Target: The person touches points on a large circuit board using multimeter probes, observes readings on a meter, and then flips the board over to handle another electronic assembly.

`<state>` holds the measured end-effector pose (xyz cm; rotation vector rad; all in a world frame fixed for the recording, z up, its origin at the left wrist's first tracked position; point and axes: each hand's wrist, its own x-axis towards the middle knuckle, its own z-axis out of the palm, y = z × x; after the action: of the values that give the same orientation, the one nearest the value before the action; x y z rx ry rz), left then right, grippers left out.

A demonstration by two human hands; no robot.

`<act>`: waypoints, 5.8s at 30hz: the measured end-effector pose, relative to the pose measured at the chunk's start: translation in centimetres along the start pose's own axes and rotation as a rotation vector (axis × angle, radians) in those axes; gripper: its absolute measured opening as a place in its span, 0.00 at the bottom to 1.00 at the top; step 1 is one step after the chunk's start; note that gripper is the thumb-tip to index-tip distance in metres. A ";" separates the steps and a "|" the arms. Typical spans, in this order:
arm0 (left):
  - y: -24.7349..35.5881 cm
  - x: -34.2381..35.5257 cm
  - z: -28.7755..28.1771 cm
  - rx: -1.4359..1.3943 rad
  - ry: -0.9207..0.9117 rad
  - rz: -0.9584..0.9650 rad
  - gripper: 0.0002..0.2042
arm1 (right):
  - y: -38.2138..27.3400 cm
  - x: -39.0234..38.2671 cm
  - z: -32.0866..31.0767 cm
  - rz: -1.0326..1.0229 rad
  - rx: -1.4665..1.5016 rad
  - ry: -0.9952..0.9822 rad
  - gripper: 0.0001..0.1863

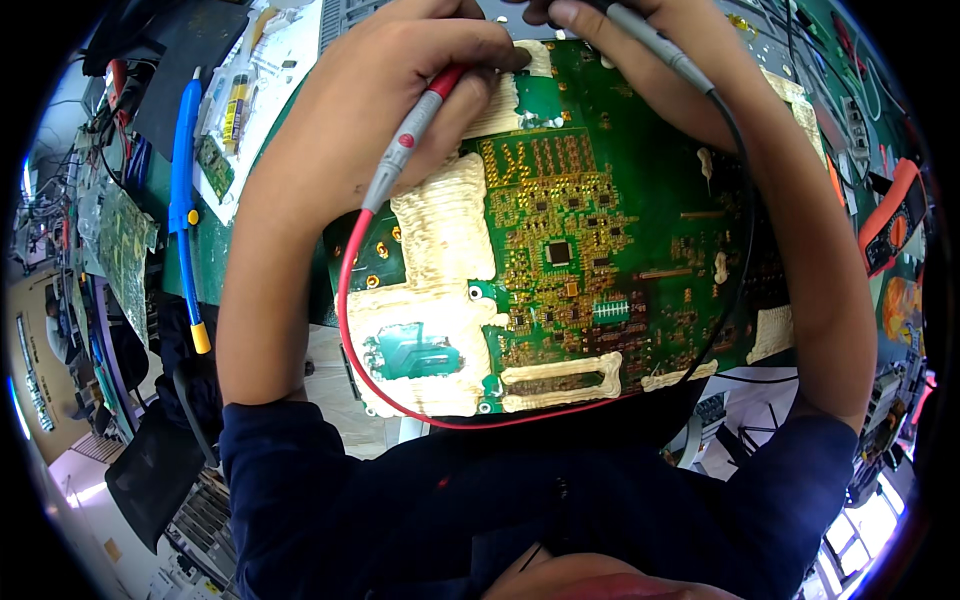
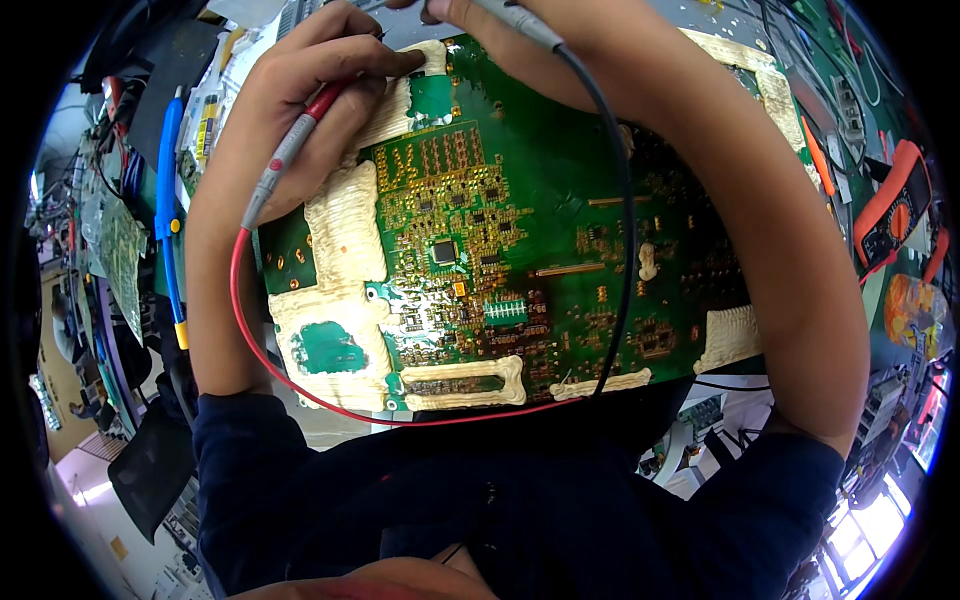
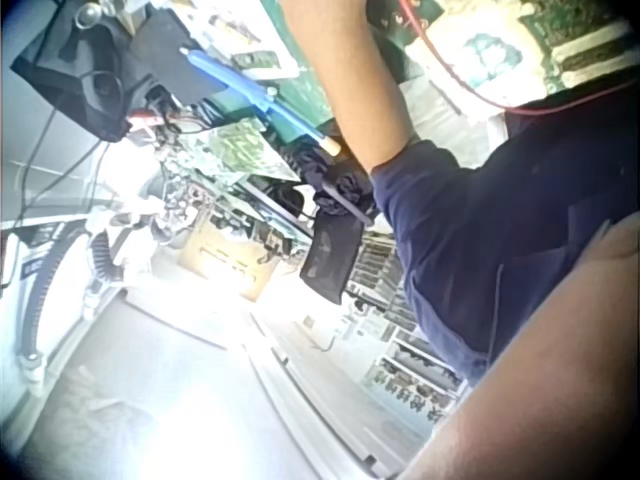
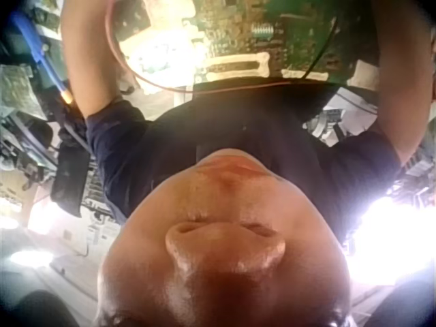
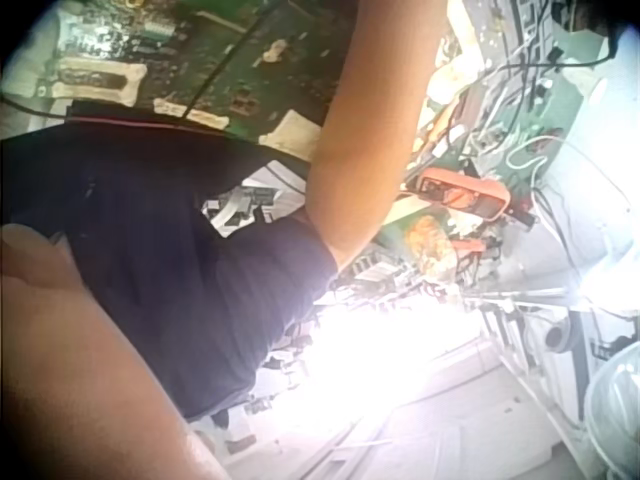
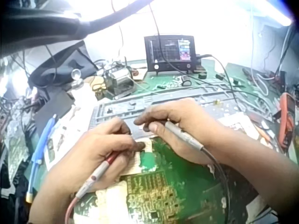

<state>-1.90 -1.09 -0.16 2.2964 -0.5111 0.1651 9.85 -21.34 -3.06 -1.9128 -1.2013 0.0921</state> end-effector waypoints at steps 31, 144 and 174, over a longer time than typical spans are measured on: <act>-0.7 0.3 0.1 -0.302 0.192 -0.286 0.18 | -3.7 -0.4 -0.8 0.423 0.291 0.046 0.09; -2.9 0.5 0.3 0.020 0.233 -0.116 0.14 | -6.9 -3.5 1.2 -0.252 -0.787 -0.120 0.18; -3.1 0.5 0.7 0.140 0.072 -0.141 0.18 | -6.0 -3.6 2.2 -0.289 -0.958 -0.154 0.18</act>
<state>-0.18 0.20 -2.53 2.4430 -0.3073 0.2197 2.62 -21.71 -1.59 -2.5137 -1.8148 -0.6027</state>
